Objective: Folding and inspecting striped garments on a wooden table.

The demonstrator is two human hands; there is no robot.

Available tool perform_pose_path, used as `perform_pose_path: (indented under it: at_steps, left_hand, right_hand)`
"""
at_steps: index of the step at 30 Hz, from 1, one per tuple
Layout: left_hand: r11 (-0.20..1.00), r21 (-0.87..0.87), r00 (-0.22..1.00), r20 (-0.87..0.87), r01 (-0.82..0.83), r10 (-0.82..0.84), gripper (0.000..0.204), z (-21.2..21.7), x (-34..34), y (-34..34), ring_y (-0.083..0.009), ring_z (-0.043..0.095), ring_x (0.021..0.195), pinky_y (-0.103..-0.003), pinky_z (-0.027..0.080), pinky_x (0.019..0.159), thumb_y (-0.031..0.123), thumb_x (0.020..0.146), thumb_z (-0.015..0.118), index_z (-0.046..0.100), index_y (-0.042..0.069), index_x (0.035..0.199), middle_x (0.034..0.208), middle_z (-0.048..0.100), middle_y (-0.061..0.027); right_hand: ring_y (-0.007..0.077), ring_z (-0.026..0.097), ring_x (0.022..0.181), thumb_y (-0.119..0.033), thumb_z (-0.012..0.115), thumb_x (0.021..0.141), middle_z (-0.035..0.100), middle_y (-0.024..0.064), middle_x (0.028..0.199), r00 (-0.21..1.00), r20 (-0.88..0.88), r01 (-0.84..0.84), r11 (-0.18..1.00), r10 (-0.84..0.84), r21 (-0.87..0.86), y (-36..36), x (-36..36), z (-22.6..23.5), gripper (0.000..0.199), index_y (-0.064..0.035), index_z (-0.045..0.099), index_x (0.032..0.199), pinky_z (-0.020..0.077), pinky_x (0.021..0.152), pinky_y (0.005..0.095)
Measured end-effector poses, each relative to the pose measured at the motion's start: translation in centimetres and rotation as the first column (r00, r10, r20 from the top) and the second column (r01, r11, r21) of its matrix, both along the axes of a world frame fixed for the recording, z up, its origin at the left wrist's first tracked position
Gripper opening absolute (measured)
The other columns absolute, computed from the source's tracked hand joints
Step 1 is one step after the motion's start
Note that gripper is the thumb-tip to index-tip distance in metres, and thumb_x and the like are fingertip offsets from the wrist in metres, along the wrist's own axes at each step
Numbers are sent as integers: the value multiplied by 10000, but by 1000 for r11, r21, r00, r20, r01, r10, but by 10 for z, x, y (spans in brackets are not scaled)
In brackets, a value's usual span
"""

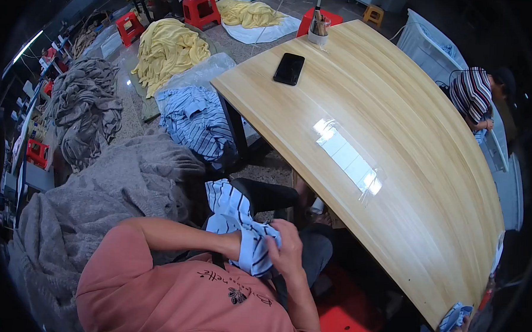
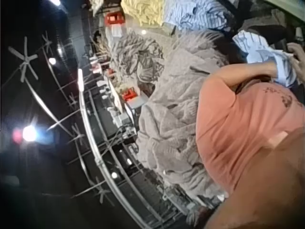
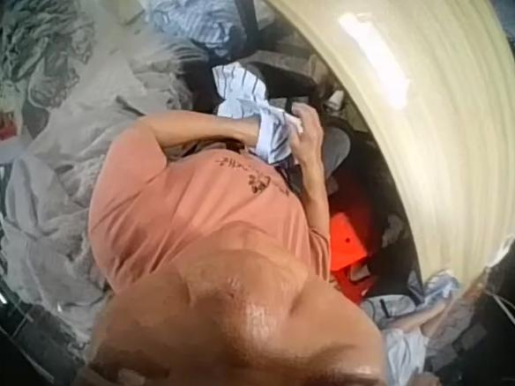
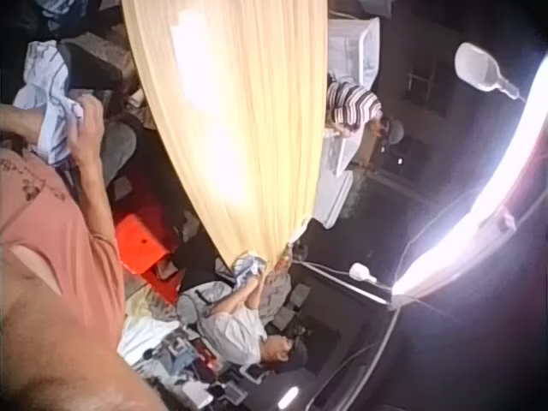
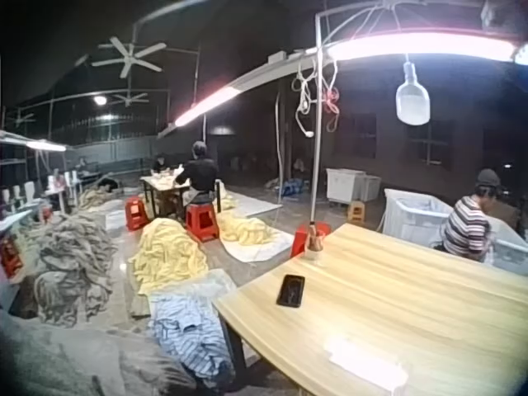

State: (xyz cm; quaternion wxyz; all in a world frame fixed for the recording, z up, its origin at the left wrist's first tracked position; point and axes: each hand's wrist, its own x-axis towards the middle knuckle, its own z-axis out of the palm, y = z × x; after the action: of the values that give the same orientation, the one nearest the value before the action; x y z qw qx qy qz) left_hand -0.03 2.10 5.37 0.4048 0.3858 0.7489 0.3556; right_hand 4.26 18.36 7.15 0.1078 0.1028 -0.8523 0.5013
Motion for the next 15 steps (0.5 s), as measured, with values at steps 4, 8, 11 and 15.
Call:
perform_pose_path:
  at_steps: [4,8,11,15]
  left_hand:
    - [988,140,983,178,-63,37,222,-21,12,1,-216,538,964,-315,446,748,131,686,591,602,74,900,978,579,-119]
    - [893,367,962,182,-260,205,180,-47,34,9,-261,582,743,-351,453,599,88,593,651,564,38,742,756,580,-83]
    - [996,-86,995,-95,5,-13,193,29,-12,7,-254,580,757,-355,450,632,105,609,651,580,39,776,789,577,-135]
    - [827,475,855,-251,-301,455,121,114,-68,-3,-225,499,544,-338,386,505,10,578,572,472,11,647,585,465,-114]
  right_hand:
    - [314,548,908,-265,559,794,579,150,1007,843,14,-537,842,538,-53,-21,-20,22,379,-28,532,1088,398,827,366]
    - [321,568,777,-343,543,801,612,144,823,737,268,-596,783,621,-176,-11,-26,-9,414,-18,558,1058,400,775,377]
    - [327,567,718,-426,618,725,605,143,781,840,315,-490,867,441,94,16,-13,1,490,-22,588,1001,394,749,376]
    - [302,514,628,-430,774,536,501,91,608,946,111,-320,932,305,168,48,8,19,504,-30,605,790,372,724,382]
